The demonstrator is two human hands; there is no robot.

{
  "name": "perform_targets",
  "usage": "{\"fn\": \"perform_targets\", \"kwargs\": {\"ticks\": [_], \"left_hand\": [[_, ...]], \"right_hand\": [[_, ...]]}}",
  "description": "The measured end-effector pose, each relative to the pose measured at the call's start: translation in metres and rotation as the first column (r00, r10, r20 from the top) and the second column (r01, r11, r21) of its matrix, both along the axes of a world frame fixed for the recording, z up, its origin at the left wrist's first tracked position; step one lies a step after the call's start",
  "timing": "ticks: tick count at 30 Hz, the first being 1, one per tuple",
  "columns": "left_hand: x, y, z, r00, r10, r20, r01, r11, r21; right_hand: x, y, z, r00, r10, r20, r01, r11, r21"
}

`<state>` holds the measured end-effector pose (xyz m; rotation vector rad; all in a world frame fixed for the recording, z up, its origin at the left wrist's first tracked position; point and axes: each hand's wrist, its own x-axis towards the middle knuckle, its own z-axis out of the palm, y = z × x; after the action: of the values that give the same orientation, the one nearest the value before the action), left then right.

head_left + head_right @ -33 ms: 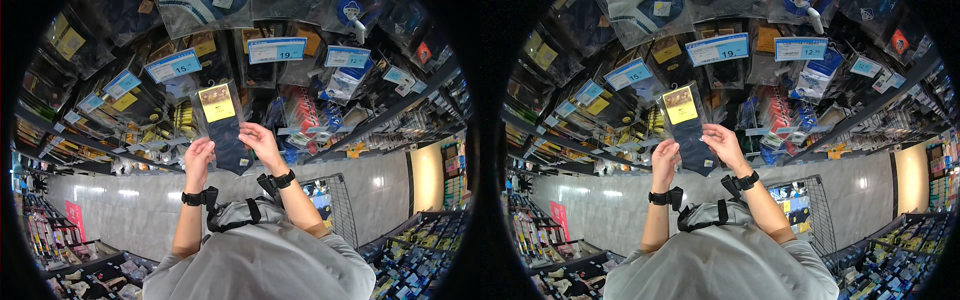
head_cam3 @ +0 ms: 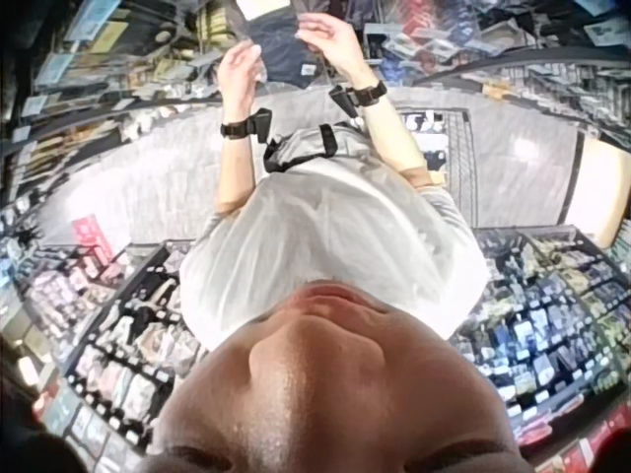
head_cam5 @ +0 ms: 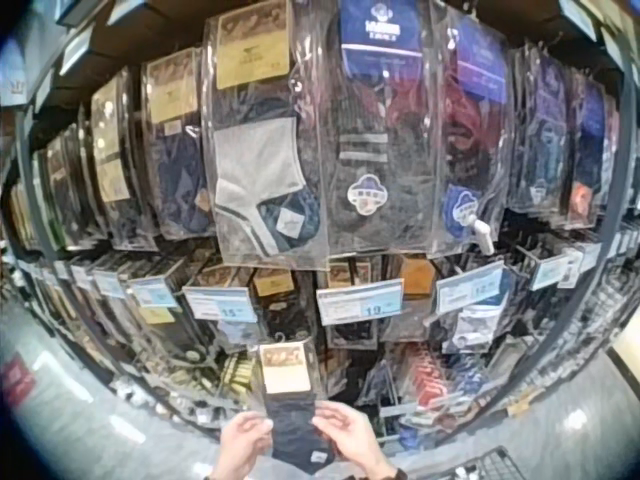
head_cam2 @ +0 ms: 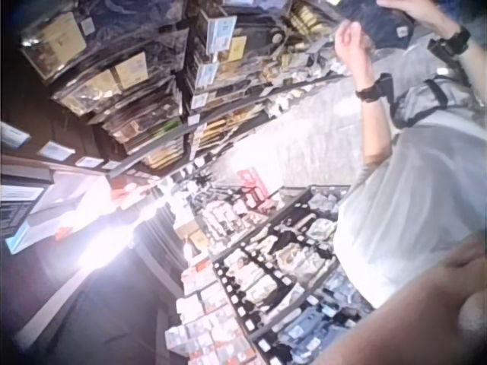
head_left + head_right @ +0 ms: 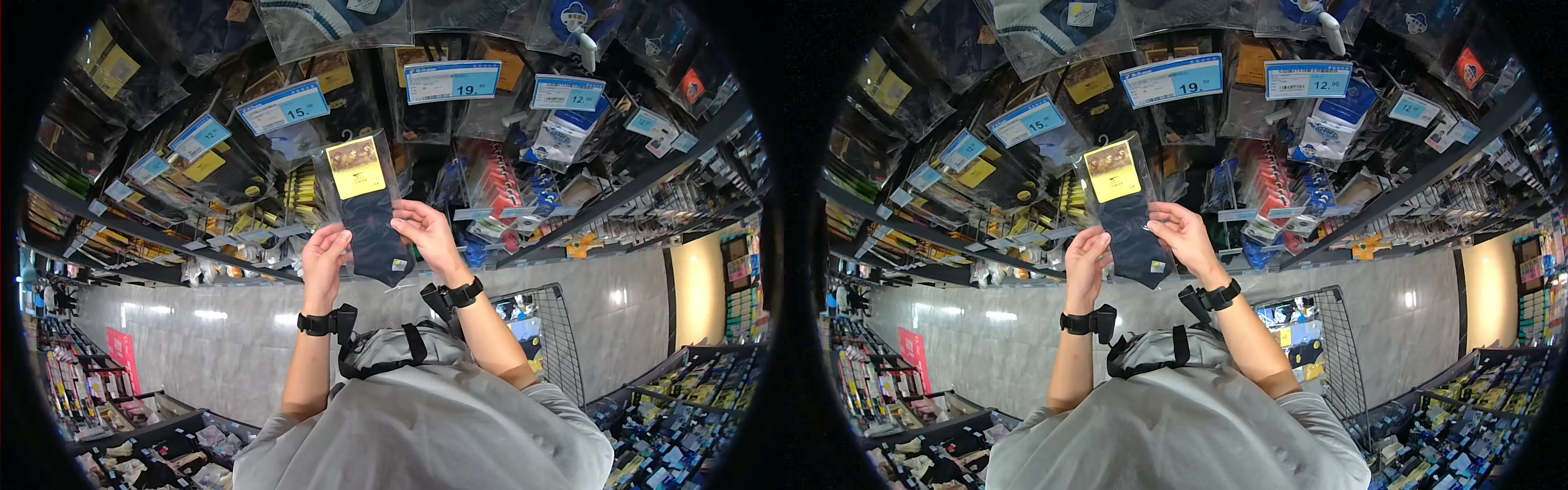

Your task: The person is examining and selecting different pairs of socks from a shelf and placing them in a shopping cart.

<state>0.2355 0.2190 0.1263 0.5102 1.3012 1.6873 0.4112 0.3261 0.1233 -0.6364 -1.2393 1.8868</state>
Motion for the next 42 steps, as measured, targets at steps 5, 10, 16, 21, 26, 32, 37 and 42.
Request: {"fn": "perform_targets", "kwargs": {"ticks": [5, 10, 16, 21, 26, 32, 37, 42], "left_hand": [[0.003, 0.001, 0.0, 1.0, -0.023, -0.013, 0.023, 1.0, 0.018], [0.002, 0.0, 0.0, 1.0, -0.021, -0.012, 0.021, 1.0, 0.013], [0.005, -0.001, 0.0, 0.998, -0.033, 0.047, 0.032, 0.999, 0.026], [-0.008, -0.018, -0.01, 0.998, -0.064, -0.027, 0.064, 0.998, -0.007], [-0.026, -0.043, -0.013, 0.997, -0.057, -0.053, 0.057, 0.998, -0.009], [-0.066, -0.08, -0.007, 0.999, -0.047, -0.021, 0.046, 0.998, -0.048], [-0.117, -0.114, -0.023, 0.986, -0.122, -0.114, 0.134, 0.986, 0.096], [-0.154, -0.152, -0.018, 0.974, -0.225, 0.005, 0.225, 0.974, 0.037]], "right_hand": [[0.006, 0.0, 0.0, 1.0, 0.014, -0.005, -0.014, 1.0, -0.01], [0.004, -0.002, 0.002, 1.0, -0.001, 0.021, 0.002, 1.0, -0.017], [-0.003, -0.006, -0.005, 0.998, -0.06, -0.013, 0.06, 0.998, -0.035], [-0.013, -0.014, -0.006, 1.0, -0.01, 0.008, 0.01, 0.999, -0.053], [-0.032, -0.03, -0.013, 0.993, 0.109, 0.038, -0.105, 0.991, -0.088], [-0.08, -0.066, -0.015, 0.994, 0.098, 0.046, -0.094, 0.992, -0.081], [-0.128, -0.1, -0.011, 1.0, -0.015, 0.022, 0.016, 0.998, -0.066], [-0.162, -0.131, -0.007, 0.995, -0.09, 0.043, 0.094, 0.991, -0.096]]}}
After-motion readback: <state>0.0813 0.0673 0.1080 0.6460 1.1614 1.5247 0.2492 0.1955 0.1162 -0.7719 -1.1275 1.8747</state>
